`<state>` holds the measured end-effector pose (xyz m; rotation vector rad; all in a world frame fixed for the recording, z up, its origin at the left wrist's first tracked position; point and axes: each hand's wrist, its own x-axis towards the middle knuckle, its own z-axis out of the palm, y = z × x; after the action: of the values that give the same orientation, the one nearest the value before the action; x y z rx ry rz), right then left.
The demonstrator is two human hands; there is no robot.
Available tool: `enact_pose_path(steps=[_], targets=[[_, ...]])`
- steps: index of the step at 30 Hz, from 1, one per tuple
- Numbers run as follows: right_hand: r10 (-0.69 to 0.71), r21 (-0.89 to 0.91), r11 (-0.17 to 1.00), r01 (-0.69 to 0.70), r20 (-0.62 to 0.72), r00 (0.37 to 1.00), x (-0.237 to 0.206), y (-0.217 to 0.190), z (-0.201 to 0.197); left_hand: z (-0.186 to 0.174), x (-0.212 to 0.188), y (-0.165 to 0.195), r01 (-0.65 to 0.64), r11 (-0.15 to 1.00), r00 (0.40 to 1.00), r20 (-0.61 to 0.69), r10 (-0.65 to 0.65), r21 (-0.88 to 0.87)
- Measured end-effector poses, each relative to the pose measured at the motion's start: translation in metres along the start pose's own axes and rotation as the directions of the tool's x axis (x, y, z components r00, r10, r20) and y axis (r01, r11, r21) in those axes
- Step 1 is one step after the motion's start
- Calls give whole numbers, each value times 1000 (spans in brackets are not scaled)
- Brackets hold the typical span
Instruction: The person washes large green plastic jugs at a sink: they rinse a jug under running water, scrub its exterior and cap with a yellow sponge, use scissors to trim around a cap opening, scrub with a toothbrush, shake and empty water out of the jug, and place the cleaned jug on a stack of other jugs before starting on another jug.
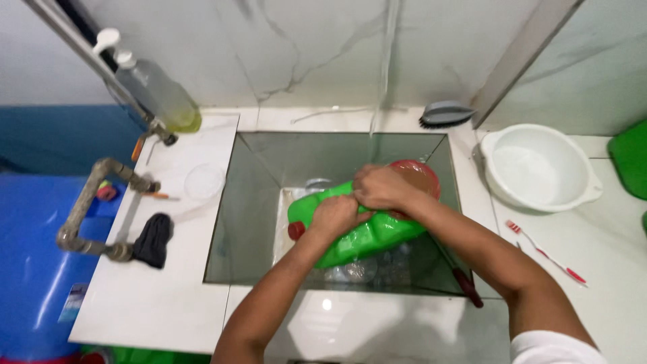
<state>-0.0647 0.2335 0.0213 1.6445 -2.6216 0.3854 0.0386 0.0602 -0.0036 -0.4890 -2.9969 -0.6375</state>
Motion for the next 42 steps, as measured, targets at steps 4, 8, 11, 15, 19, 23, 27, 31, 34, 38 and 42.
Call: enact_pose_path(steps=[4,8,11,15,19,23,27,31,34,38,42], targets=[[374,98,920,-381,82,924,24,40,-3,-5,-15,-26,80,991,997,13,-82,105],[470,676,653,-342,-7,883,24,72,10,-9,-29,-69,271,963,962,-21,-271,-17],[795,801,455,-389,-169,582,9,23,73,-3,-31,-98,357,916,912,-146,-384,-184],[152,-79,960,-269,-660,736,13,-89,147,10,-25,-113,424,861,814,-298,-499,-281],[185,105,974,-200,134,974,64,-99,131,14,-23,-115,504,830,786,-271,-556,-239],[50,207,978,-15,-166,985,44,-117,103,4,-23,-131,546,801,775,-216,-594,-246],[188,329,944,13,-573,798,11,-172,145,0,-27,-151,667,674,663,-161,-731,-318],[97,382,921,74,-411,907,54,-135,198,7,-33,-167,664,665,660,-151,-736,-342],[372,380,910,-166,-575,729,32,-111,214,5,-35,-181,659,668,653,-177,-736,-346],[418,583,809,-82,-471,777,2,-122,223,6,-36,-192,689,636,628,-152,-763,-348],[402,514,858,-30,-633,661,58,-57,227,16,-41,-195,663,647,653,-132,-746,-376]])
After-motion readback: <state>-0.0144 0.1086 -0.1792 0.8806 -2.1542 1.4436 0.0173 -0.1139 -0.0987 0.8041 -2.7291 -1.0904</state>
